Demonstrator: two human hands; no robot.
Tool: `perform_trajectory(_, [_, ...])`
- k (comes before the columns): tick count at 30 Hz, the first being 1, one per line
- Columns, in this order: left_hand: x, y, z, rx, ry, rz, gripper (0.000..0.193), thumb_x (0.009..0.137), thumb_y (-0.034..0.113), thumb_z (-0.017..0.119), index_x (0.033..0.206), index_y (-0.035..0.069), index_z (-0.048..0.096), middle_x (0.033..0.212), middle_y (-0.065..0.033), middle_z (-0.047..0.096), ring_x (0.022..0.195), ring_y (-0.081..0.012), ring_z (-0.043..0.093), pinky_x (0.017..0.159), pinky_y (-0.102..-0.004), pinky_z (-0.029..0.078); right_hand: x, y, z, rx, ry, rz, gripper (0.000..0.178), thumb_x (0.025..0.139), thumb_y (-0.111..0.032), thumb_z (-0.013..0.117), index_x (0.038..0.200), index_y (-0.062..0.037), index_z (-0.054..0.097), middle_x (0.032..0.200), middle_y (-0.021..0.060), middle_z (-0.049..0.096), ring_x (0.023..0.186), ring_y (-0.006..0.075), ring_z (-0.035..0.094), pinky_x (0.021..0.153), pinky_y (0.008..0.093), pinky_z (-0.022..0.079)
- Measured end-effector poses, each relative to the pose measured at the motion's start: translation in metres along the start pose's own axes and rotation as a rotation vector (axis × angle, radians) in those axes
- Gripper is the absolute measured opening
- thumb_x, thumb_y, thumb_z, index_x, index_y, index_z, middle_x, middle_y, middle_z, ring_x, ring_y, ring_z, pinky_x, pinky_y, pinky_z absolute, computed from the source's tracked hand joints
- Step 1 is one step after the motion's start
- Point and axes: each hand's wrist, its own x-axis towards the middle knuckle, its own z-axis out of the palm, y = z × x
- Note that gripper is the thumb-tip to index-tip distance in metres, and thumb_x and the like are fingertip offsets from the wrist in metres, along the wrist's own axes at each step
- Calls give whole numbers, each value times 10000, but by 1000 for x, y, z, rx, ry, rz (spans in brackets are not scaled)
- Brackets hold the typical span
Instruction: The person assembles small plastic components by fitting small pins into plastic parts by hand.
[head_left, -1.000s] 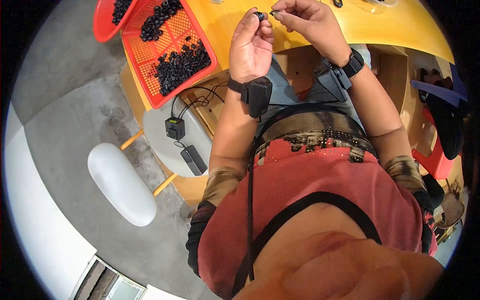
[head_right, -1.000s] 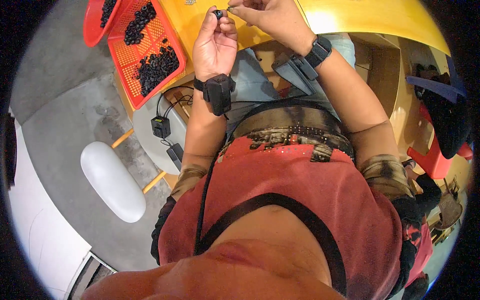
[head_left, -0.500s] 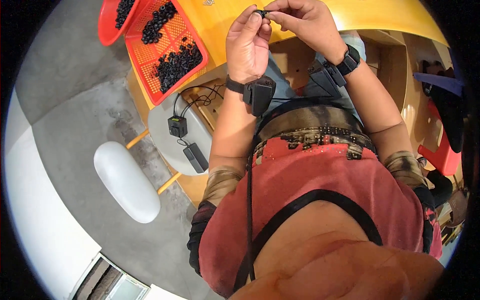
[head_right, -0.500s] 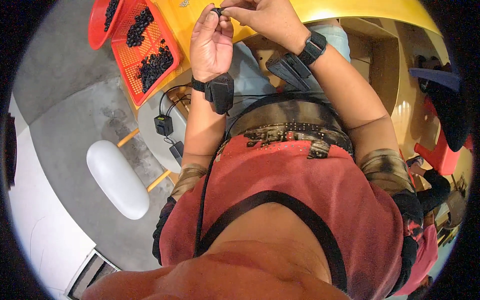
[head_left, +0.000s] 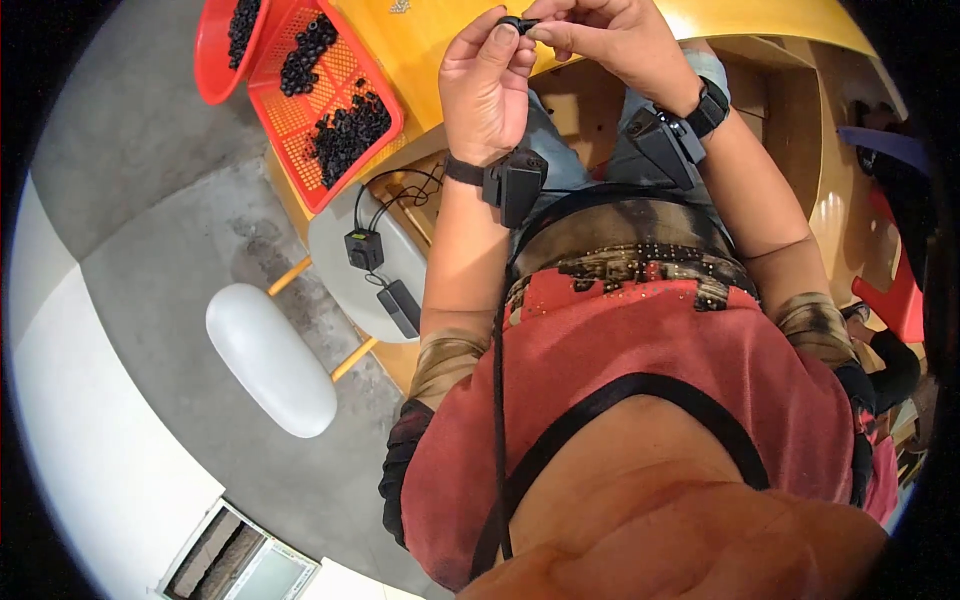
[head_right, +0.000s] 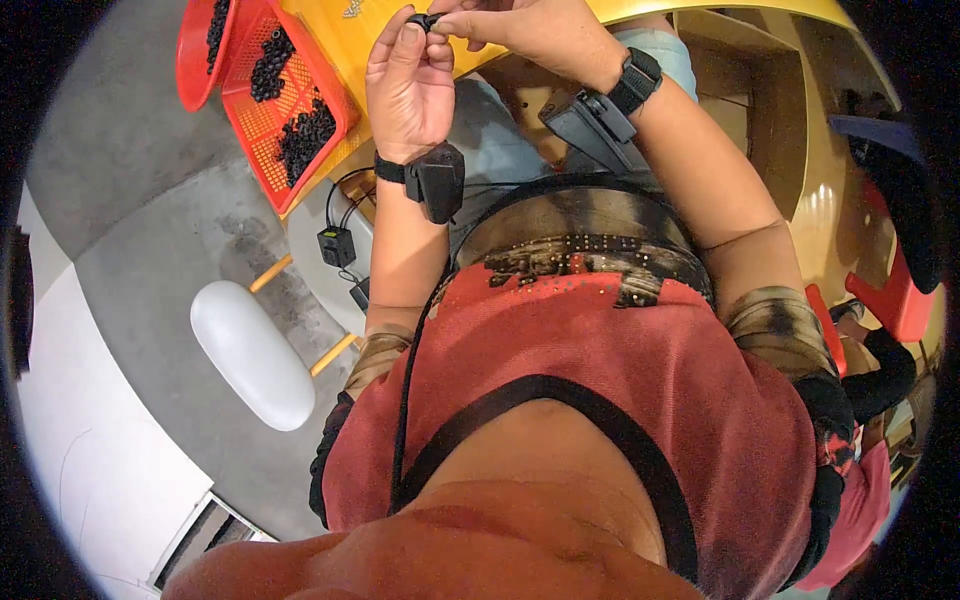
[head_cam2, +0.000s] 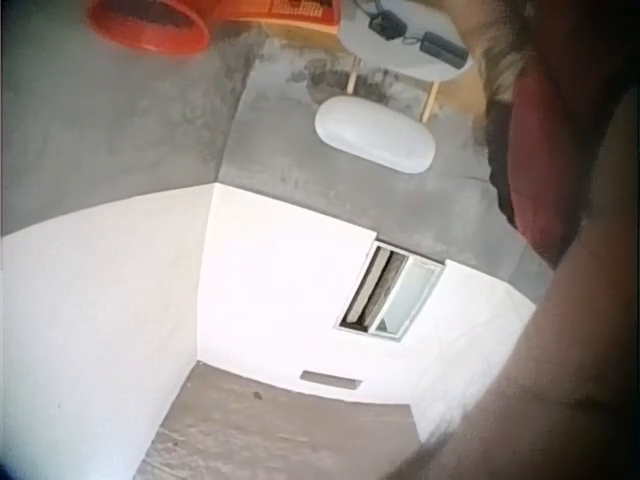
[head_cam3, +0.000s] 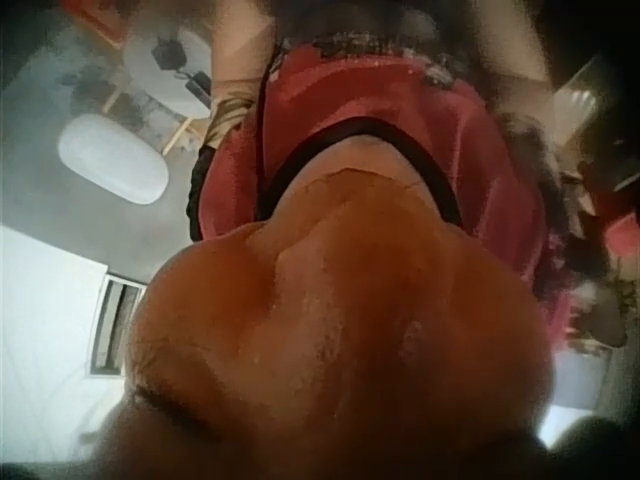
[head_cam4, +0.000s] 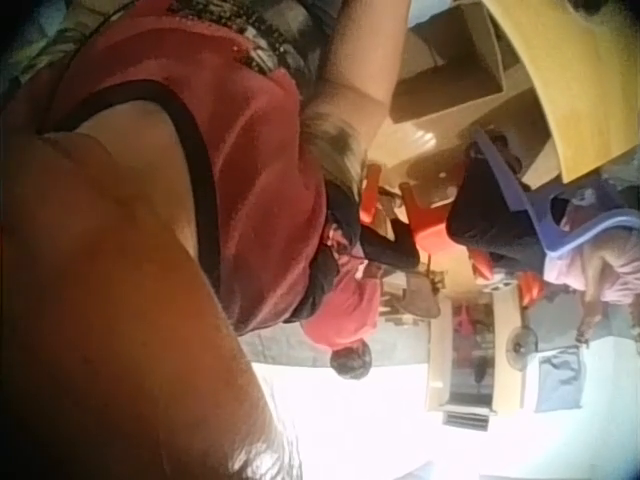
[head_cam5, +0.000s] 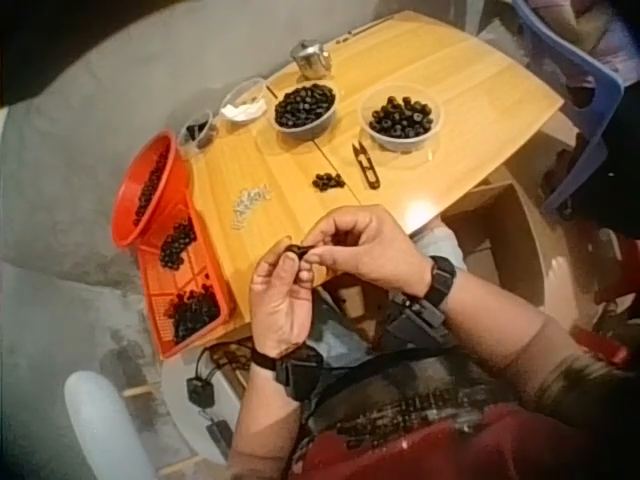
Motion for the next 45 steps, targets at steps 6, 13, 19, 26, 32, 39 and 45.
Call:
perform_trajectory(6, [1, 0, 2, 3, -40, -7, 212, 968, 27, 707, 1180, 21, 715, 1034, -89, 754, 851, -174, 708, 783, -281, 585, -4, -2, -5, 64, -5, 52, 154, 973, -29, 700, 1118, 21, 714, 963, 56, 751, 849, 110, 712, 763, 239, 586])
perform_trajectory(13, [2, -5, 1, -12, -12, -29, 209, 972, 15, 696, 1180, 12, 704, 1015, -96, 747, 830, -181, 702, 791, -303, 600, -7, 2, -9, 100, 5, 34, 157, 969, -38, 710, 1114, 22, 719, 946, 62, 753, 822, 109, 708, 741, 235, 581])
perform_trajectory(19, [1, -5, 7, -17, -76, -29, 214, 981, 24, 685, 1194, 17, 709, 997, -110, 753, 825, -191, 707, 788, -363, 614, -7, 9, -11, 184, 16, 59, 143, 973, -31, 701, 1104, 24, 723, 916, 78, 751, 780, 123, 704, 719, 243, 584])
perform_trajectory(26, [-1, -7, 8, 20, -93, 14, 237, 980, 29, 690, 1215, 25, 719, 997, -117, 757, 826, -202, 713, 784, -374, 609, -9, 0, -4, 92, 32, 11, 126, 964, -27, 712, 1076, 31, 721, 921, 73, 751, 791, 116, 704, 731, 242, 584])
perform_trajectory(32, [16, -19, -17, -98, -502, 242, 276, 976, 24, 696, 1250, 30, 671, 1047, -119, 737, 892, -208, 713, 814, -350, 597, -3, -6, -2, -57, -64, -66, 114, 940, -8, 738, 1044, 34, 720, 924, 63, 748, 833, 110, 707, 755, 246, 585])
perform_trajectory(39, [-9, -4, 17, 43, -131, 199, 261, 935, 12, 742, 1188, -11, 683, 1010, -106, 732, 837, -173, 690, 756, -287, 578, 23, 22, -25, 14, -357, -531, 140, 911, -15, 774, 1032, 25, 715, 921, 53, 742, 838, 96, 698, 761, 239, 576])
perform_trajectory(45, [-9, 6, 9, 25, -174, 142, 313, 930, -6, 737, 1220, 30, 625, 1031, -105, 729, 874, -180, 689, 764, -307, 574, 24, -35, -7, -108, -422, 25, 211, 891, 5, 787, 1086, 7, 708, 902, 4, 701, 827, 73, 654, 747, 204, 524])
